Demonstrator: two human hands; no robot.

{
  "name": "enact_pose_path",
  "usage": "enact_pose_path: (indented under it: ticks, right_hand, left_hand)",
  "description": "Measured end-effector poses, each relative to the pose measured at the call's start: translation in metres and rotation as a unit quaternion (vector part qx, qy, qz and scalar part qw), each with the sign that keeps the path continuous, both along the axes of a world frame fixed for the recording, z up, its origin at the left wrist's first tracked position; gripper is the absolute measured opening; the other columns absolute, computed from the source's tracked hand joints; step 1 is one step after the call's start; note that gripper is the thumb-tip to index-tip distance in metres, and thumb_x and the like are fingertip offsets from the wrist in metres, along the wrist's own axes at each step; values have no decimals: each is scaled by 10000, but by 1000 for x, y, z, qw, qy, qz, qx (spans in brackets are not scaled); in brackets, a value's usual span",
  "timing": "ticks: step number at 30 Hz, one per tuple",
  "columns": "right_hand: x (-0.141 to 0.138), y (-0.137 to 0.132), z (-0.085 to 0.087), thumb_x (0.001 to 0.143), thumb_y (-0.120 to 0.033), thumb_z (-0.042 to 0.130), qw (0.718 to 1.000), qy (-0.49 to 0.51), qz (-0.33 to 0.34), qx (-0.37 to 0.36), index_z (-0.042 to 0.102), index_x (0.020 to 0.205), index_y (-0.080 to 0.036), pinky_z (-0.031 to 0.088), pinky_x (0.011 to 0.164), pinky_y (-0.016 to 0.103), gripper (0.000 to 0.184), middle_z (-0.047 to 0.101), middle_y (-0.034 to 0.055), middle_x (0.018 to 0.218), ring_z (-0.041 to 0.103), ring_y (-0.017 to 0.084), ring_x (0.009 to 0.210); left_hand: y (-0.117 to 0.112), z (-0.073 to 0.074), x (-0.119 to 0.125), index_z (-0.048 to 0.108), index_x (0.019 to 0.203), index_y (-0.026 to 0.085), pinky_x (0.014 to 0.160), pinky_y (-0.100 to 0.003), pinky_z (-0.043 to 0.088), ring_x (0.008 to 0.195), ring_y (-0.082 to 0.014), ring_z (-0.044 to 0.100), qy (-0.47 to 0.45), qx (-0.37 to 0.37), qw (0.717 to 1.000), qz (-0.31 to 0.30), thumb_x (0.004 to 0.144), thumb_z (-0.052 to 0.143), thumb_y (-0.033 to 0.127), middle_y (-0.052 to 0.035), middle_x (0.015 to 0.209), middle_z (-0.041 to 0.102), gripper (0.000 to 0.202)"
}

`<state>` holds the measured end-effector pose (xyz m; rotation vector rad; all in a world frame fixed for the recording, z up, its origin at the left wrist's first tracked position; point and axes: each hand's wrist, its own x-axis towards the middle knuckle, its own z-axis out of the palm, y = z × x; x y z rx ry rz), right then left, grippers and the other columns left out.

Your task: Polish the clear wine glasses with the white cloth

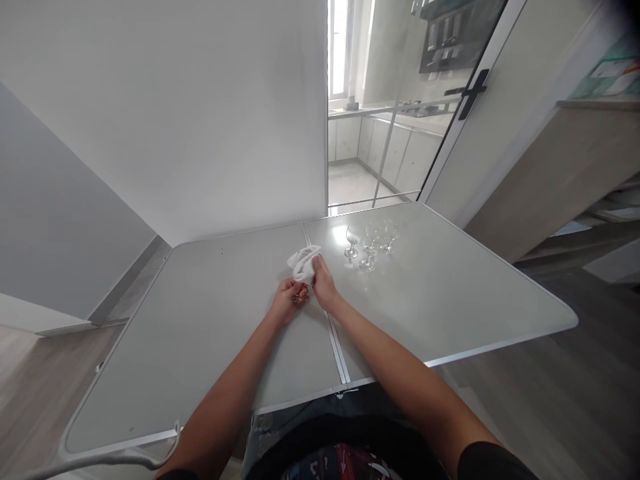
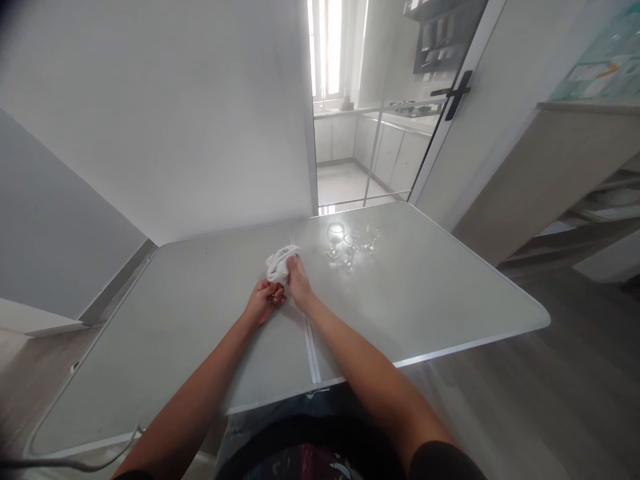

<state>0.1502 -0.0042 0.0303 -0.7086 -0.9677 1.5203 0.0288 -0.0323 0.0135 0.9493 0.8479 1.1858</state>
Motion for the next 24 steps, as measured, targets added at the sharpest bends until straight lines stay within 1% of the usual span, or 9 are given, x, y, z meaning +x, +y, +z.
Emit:
enact_pose_path:
  ticks: [3,6,8,10,13,15,17,20,24]
  right_hand:
    - [-4,-8,1,831,-513,688,982,-113,-81,124,410,1365,-275,538,848,350,647,586,87,1178,581,228,1085]
    - [5,-10,10,837,-396,688,931,-217,-151,252,410,1433,-264,352,1142,436,670,401,118,1476,366,270,1392]
    - [14,-7,16,844,-348,663,899,-272,-163,303,531,1350,-283,302,1171,455,526,437,97,1464,377,278,1384]
    - [23,-2,20,837,-316,645,877,-318,-154,325,659,1174,-286,371,1106,430,339,569,83,1323,503,271,1249]
    - [31,7,19,800,-329,647,865,-383,-148,288,713,868,-236,471,846,338,132,673,47,973,607,209,878]
    - [33,13,16,778,-387,658,877,-404,-145,216,670,722,-206,431,680,286,190,619,2,741,543,159,685]
    - [33,19,13,767,-450,656,911,-371,-124,132,629,655,-189,374,596,256,285,536,-29,612,477,133,608]
    - [33,25,12,756,-480,657,974,-206,-93,20,616,664,-175,359,565,235,322,514,-41,593,463,116,594]
    - [27,26,10,750,-429,654,996,31,-61,-51,609,739,-184,416,573,233,249,557,-32,631,510,120,602]
  left_hand:
    - [2,-8,2,565,589,168,523,-255,374,487,-114,455,94,55,991,82,720,704,232,4,520,529,201]
    - [0,-7,-1,576,571,177,536,-268,364,511,-140,484,203,114,968,96,711,640,156,-12,534,575,155]
    - [-2,-3,-5,577,576,184,554,-274,353,516,-144,478,282,159,942,85,725,615,131,-16,545,583,163]
    - [-3,2,-8,594,616,192,583,-281,354,530,-153,489,386,196,899,70,751,602,135,-22,575,597,147]
    - [-4,8,-9,640,738,189,636,-298,377,620,-202,579,570,219,791,34,843,560,207,-60,677,653,134]
    - [-4,10,-9,661,875,173,652,-309,391,703,-240,634,658,227,718,14,923,486,269,-99,771,692,206]
    - [-6,11,-8,647,1014,161,648,-307,395,756,-255,660,696,239,677,8,973,422,308,-121,845,713,273]
    - [-8,13,-9,613,1077,175,637,-288,390,778,-237,671,702,255,665,16,999,388,319,-107,871,719,278]
    - [-10,13,-11,593,975,202,655,-280,393,723,-200,651,640,270,719,18,981,408,269,-46,789,699,197]
